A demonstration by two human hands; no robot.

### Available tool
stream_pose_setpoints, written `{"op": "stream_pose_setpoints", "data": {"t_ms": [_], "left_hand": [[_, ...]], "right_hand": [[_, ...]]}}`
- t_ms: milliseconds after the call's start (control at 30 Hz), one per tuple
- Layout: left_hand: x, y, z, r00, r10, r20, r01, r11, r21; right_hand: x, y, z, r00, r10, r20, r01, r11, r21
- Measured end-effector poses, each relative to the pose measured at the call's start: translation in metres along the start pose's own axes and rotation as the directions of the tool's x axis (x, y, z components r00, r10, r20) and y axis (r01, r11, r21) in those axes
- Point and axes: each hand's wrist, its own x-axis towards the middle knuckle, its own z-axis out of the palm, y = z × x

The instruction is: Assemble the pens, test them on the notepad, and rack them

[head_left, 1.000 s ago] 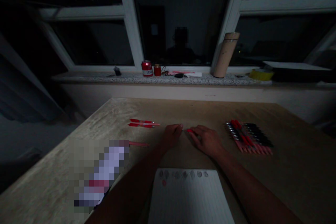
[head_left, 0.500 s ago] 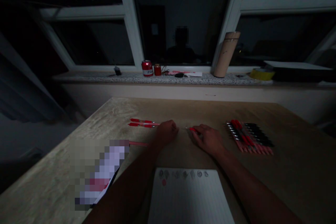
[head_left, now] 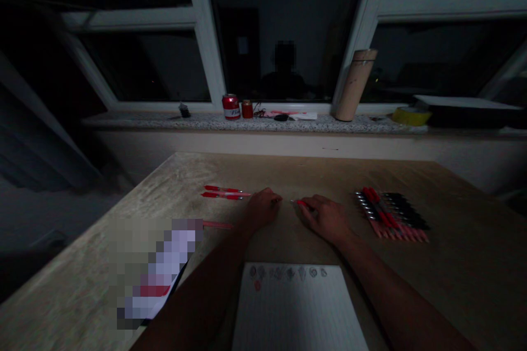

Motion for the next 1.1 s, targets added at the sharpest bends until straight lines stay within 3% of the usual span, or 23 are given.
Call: {"op": "stream_pose_setpoints", "data": {"t_ms": [467,600,900,1100], "left_hand": [[-0.001,0.005,-0.001,1.0,-0.001,-0.02,0.0,0.999,-0.055],[-0.001,0.006,0.0,0.997,-0.01,-0.073,0.003,0.996,-0.091],[-0.002,0.016,-0.001,0.968,0.168,-0.186,-0.202,0.962,-0.184],[-0.002,0.02,-0.002,0.97,0.176,-0.168,-0.209,0.955,-0.209]], "right_hand": [[0.0,-0.001,-0.002,1.0,-0.012,0.014,0.012,1.0,0.001],[0.0,-0.001,-0.003,1.0,-0.011,0.022,0.011,1.0,0.001],[0.0,-0.002,-0.002,0.999,-0.018,0.036,0.018,1.0,-0.007],[0.0,-0.002,-0.003,0.999,-0.027,0.038,0.027,1.0,-0.001]]}}
